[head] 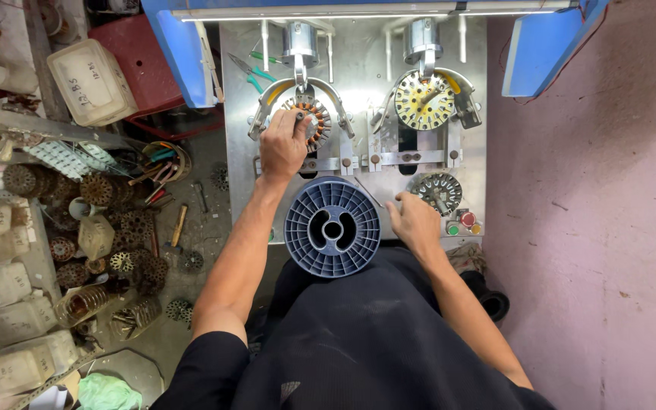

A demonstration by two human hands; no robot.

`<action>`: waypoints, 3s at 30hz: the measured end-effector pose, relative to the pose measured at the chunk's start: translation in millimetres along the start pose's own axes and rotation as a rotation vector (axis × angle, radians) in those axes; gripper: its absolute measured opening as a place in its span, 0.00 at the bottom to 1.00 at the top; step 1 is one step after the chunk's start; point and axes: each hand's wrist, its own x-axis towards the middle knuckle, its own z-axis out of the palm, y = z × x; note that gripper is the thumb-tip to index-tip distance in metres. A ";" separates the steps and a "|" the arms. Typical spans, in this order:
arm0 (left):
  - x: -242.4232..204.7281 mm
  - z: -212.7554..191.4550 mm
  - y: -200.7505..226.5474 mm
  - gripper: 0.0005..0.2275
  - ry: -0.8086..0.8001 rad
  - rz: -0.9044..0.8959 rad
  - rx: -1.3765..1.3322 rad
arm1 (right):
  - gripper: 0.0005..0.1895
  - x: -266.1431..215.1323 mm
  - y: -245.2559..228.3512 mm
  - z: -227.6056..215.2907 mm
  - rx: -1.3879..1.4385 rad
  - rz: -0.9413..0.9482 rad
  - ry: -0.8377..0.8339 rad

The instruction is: The person operates a dual-station motor winding machine, removes a wound rotor, and places it into a blue plastic housing. They then adjust the machine's right-side fixture and continue handling the rotor and housing.

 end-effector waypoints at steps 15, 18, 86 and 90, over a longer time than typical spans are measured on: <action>1.4 -144.4 121.8 0.12 0.111 0.111 -0.221 | 0.07 8.4 58.4 -43.0 -0.060 -0.065 0.096; -30.8 -159.4 132.0 0.11 0.021 0.136 -0.236 | 0.06 13.9 31.5 -69.5 0.031 -0.116 0.152; -120.4 -50.7 158.2 0.23 0.034 -0.074 -0.039 | 0.46 154.7 19.0 -45.9 0.008 -0.335 0.204; -121.5 -52.0 158.7 0.23 0.023 -0.072 -0.050 | 0.39 124.5 33.1 -47.5 0.100 -0.317 0.316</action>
